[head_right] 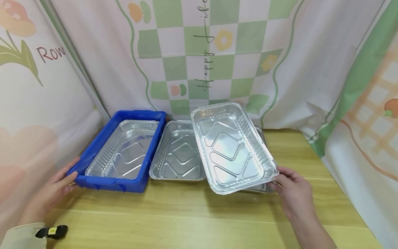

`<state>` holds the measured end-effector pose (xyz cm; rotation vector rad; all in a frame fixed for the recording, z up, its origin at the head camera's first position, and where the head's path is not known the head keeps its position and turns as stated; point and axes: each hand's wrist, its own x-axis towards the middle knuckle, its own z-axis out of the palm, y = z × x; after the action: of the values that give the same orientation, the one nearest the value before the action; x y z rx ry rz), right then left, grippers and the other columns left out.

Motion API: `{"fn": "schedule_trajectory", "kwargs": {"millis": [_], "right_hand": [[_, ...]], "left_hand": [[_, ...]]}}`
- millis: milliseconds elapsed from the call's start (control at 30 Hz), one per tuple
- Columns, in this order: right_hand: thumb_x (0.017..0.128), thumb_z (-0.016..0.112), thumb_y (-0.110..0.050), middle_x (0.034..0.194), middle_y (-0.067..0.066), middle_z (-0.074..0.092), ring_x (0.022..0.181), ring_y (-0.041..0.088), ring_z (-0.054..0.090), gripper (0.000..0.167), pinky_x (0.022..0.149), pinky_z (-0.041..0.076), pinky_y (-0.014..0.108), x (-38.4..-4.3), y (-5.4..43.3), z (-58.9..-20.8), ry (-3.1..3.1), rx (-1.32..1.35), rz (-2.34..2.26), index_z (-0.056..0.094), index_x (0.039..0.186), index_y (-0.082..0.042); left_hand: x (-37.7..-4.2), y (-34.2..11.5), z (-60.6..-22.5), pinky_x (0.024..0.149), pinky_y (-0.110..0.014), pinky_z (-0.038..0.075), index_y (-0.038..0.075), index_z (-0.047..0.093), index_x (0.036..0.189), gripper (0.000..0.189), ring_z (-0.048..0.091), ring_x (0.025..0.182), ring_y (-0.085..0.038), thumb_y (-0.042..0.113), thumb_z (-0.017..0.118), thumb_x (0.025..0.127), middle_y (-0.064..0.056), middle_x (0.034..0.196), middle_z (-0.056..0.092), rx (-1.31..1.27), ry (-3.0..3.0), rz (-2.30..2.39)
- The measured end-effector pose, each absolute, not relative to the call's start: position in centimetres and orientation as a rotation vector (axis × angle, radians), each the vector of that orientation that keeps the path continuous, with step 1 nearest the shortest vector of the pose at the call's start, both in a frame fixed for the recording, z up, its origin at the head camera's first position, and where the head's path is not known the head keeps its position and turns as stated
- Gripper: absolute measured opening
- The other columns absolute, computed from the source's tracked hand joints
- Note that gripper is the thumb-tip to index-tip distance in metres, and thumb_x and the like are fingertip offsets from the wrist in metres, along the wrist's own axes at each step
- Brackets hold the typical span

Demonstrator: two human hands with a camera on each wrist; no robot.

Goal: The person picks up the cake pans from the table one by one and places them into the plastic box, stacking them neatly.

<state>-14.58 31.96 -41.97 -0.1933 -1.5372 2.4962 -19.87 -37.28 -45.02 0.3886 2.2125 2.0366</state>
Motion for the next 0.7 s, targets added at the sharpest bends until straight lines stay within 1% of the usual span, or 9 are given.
{"fn": "schedule_trajectory", "kwargs": {"millis": [33,100,233,333,533,700], "right_hand": [[0.086,0.058,0.019,0.092,0.009,0.07,0.081,0.019,0.069,0.026,0.075,0.057,0.03,-14.6,31.8,-42.0,-1.544,-0.195,2.49,0.071,0.096,-0.001],[0.086,0.058,0.019,0.091,0.008,0.07,0.081,0.019,0.069,0.027,0.075,0.057,0.029,-14.7,31.5,-42.0,-1.551,-0.204,2.478,0.071,0.095,-0.002],[0.087,0.057,0.019,0.091,0.008,0.07,0.081,0.018,0.069,0.028,0.074,0.057,0.029,-14.9,30.8,-41.9,-1.566,-0.197,2.462,0.071,0.095,-0.003],[0.088,0.056,0.019,0.091,0.008,0.07,0.08,0.019,0.069,0.028,0.074,0.057,0.029,-15.1,30.2,-41.9,-1.576,-0.184,2.457,0.071,0.096,-0.003],[0.086,0.055,0.021,0.093,0.01,0.067,0.081,0.021,0.07,0.028,0.077,0.056,0.032,-15.3,29.0,-41.7,-1.546,-0.139,2.491,0.069,0.096,0.0],[0.085,0.054,0.022,0.094,0.01,0.065,0.082,0.021,0.07,0.027,0.078,0.056,0.034,-15.4,27.9,-41.6,-1.553,-0.125,2.503,0.068,0.095,0.001]], "left_hand": [[-19.9,-37.3,-45.0,0.086,-0.023,0.052,0.02,0.018,0.159,0.057,0.057,0.107,-0.002,0.011,0.04,0.107,-0.012,0.141,0.028,0.392,2.21,2.038],[-19.9,-37.2,-45.0,0.086,-0.023,0.052,0.02,0.017,0.159,0.057,0.057,0.108,-0.002,0.012,0.039,0.107,-0.017,0.142,0.025,0.395,2.214,2.035],[-20.0,-37.2,-45.0,0.085,-0.022,0.051,0.021,0.017,0.159,0.057,0.056,0.107,-0.001,0.012,0.039,0.107,-0.031,0.145,0.012,0.389,2.239,2.01],[-20.0,-37.2,-45.0,0.085,-0.022,0.051,0.022,0.016,0.159,0.057,0.056,0.107,0.0,0.013,0.038,0.107,-0.036,0.145,0.004,0.379,2.254,1.993],[-20.1,-37.3,-45.0,0.084,-0.022,0.051,0.023,0.016,0.159,0.057,0.056,0.105,0.001,0.016,0.039,0.107,-0.038,0.147,0.002,0.338,2.284,1.966],[-20.2,-37.2,-45.0,0.084,-0.023,0.052,0.021,0.016,0.159,0.057,0.056,0.105,0.0,0.015,0.039,0.107,-0.036,0.145,0.006,0.365,2.276,1.984]]}}
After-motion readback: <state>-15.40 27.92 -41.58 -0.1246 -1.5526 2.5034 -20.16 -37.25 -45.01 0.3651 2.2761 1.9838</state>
